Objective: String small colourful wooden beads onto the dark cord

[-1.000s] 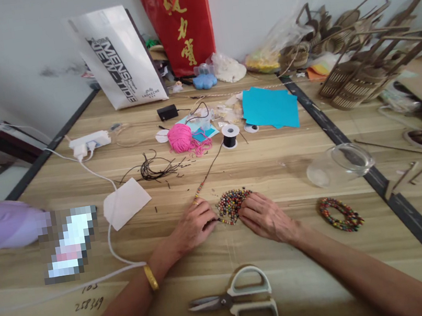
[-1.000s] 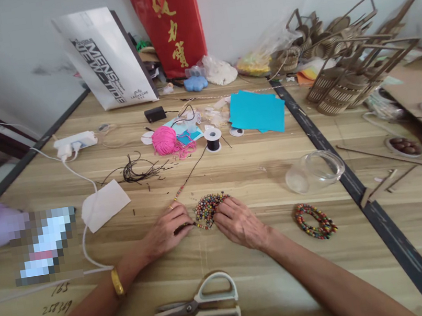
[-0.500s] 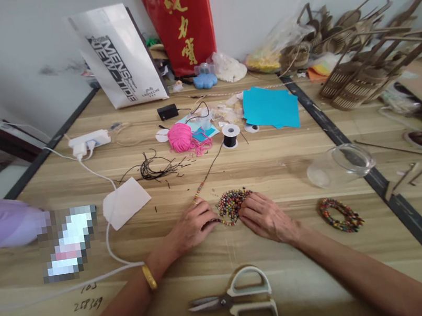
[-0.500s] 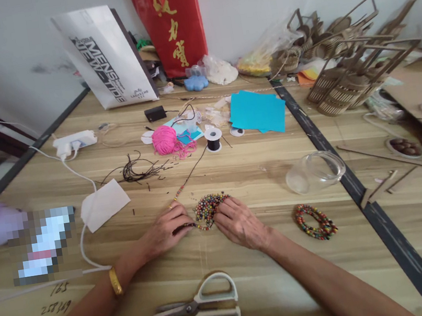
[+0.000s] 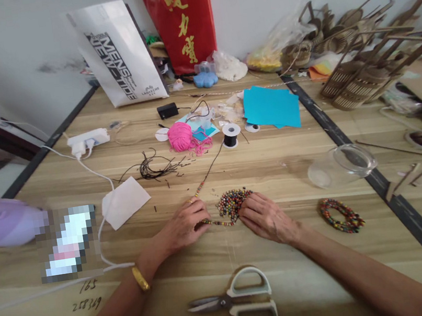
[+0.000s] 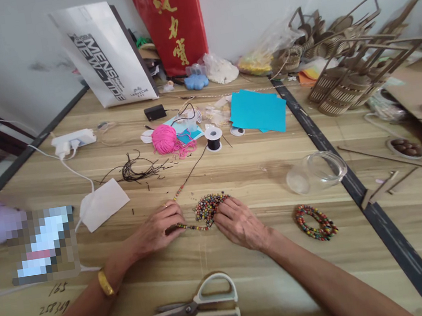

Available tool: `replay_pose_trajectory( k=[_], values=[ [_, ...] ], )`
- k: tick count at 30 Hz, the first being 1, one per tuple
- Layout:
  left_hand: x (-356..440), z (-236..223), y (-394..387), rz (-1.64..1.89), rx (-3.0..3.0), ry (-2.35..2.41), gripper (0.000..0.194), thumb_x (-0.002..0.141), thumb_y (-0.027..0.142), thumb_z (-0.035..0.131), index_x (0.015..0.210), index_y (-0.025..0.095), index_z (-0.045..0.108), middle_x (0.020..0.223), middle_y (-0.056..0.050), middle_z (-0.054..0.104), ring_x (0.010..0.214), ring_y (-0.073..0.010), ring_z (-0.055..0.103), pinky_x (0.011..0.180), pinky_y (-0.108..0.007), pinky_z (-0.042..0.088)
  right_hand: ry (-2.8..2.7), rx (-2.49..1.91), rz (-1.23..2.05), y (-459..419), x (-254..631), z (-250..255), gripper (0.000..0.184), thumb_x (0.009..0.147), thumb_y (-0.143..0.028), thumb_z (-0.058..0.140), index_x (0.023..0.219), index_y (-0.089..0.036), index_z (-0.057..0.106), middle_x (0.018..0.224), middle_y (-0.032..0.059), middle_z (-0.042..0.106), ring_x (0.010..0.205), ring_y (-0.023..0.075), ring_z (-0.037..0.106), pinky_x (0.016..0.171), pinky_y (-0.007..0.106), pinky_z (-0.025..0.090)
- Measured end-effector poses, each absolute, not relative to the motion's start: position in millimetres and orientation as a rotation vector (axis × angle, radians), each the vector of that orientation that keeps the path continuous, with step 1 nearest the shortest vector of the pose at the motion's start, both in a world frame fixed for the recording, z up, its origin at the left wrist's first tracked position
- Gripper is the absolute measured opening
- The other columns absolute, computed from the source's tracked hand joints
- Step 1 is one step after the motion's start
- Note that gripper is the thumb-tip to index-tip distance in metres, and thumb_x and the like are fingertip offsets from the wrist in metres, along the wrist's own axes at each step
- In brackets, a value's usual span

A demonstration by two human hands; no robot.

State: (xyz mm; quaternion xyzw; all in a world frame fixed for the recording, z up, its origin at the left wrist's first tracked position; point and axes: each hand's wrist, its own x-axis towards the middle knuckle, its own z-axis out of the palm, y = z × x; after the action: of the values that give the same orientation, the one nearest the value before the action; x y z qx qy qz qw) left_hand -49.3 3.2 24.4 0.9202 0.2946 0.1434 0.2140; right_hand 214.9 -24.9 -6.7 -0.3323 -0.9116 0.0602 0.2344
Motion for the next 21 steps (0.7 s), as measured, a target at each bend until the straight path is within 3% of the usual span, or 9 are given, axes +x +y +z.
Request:
replay_pose_trajectory(
  k=[12, 21],
  values=[
    [-44, 18, 1, 0.448, 2.567, 0.808, 0.008, 0.083, 0.014, 0.057, 0.077, 0.015, 0.062, 0.081, -0.007, 0.057, 0.089, -0.0195, 0.050, 0.085, -0.033, 0.044, -2.329, -0.881, 0.294, -25, 218, -6, 0.011, 0.091, -0.016, 0.049, 0.092, -0.017, 0.061, 0.091, 0.0087, 0.060, 0.088, 0.0197, 0.054, 0.079, 0.037, 0.047],
    [-37, 13, -1, 0.490, 2.554, 0.768, 0.006, 0.084, 0.015, 0.056, 0.081, 0.015, 0.061, 0.082, -0.006, 0.058, 0.088, -0.0187, 0.051, 0.083, -0.031, 0.044, -1.913, -0.919, 0.871, -33, 206, 2, 0.007, 0.087, -0.016, 0.055, 0.080, -0.017, 0.056, 0.097, 0.0094, 0.065, 0.088, 0.0165, 0.063, 0.074, 0.031, 0.052]
  ],
)
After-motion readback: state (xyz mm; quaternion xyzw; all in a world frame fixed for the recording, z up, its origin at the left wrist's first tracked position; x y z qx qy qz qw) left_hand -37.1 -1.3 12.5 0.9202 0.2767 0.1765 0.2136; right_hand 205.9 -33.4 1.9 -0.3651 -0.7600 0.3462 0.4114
